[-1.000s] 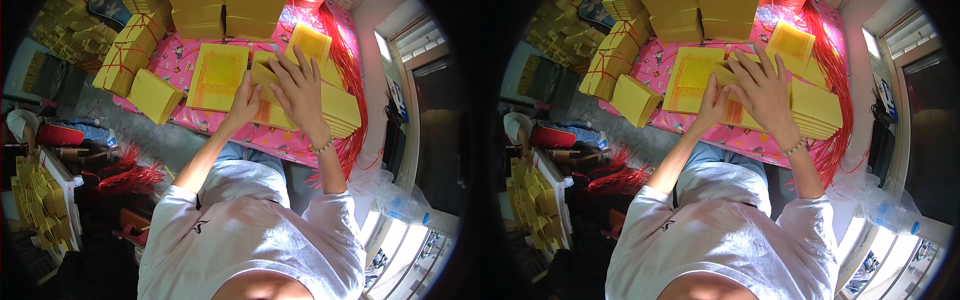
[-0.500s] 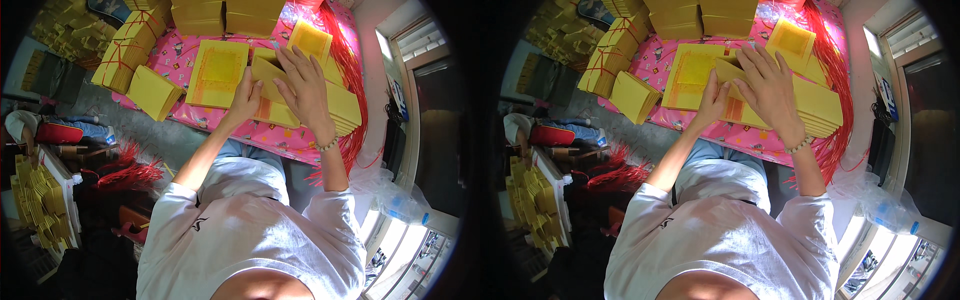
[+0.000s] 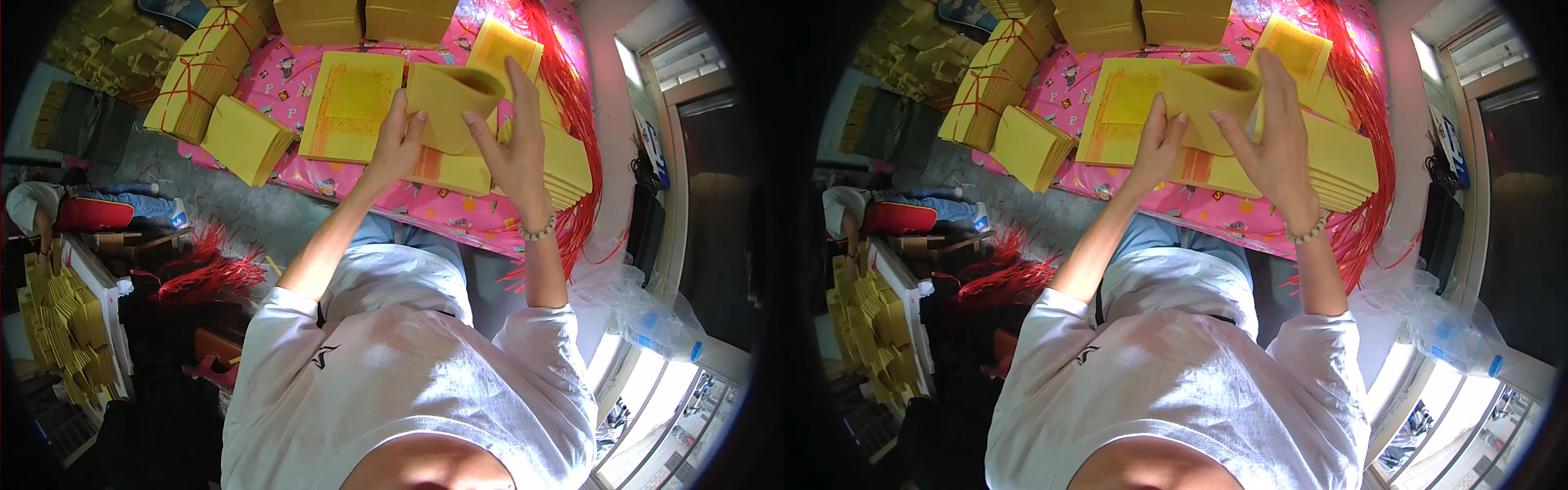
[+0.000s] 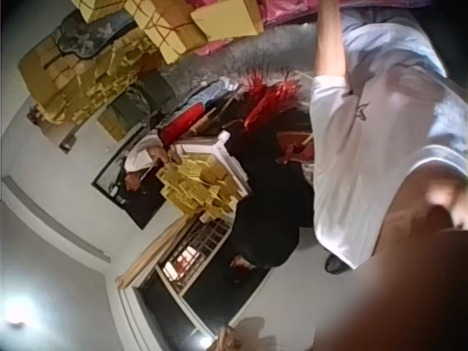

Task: Organizing and inspecting sheets of yellow joss paper stacks on a table.

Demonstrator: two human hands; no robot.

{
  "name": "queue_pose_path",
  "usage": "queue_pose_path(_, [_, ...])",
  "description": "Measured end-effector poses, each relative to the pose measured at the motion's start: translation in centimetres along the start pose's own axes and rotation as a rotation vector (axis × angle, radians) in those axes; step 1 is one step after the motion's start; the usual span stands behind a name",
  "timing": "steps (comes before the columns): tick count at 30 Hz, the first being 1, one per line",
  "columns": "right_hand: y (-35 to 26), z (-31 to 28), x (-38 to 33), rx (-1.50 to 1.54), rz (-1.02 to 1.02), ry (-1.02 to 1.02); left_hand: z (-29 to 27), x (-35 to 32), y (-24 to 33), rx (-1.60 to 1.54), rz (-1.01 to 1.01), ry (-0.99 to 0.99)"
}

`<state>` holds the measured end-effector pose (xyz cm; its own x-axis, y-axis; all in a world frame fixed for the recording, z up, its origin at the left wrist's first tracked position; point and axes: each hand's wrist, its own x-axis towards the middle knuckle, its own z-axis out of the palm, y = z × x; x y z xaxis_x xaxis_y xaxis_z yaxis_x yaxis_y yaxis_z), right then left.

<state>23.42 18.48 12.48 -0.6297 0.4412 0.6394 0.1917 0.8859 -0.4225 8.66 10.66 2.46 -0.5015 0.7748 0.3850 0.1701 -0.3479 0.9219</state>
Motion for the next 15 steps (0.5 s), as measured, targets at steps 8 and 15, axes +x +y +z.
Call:
queue_pose_path(8, [2.8, 2.2, -2.0, 0.855, 0.615, -0.172, -0.6, 1.4, 6.2, -0.354, -0.547, -0.100])
queue_pose_path(15, [2.1, 2.8, -2.1, 0.999, 0.844, -0.184, -0.3, 1.6, 6.3, -0.400, -0.656, -0.092])
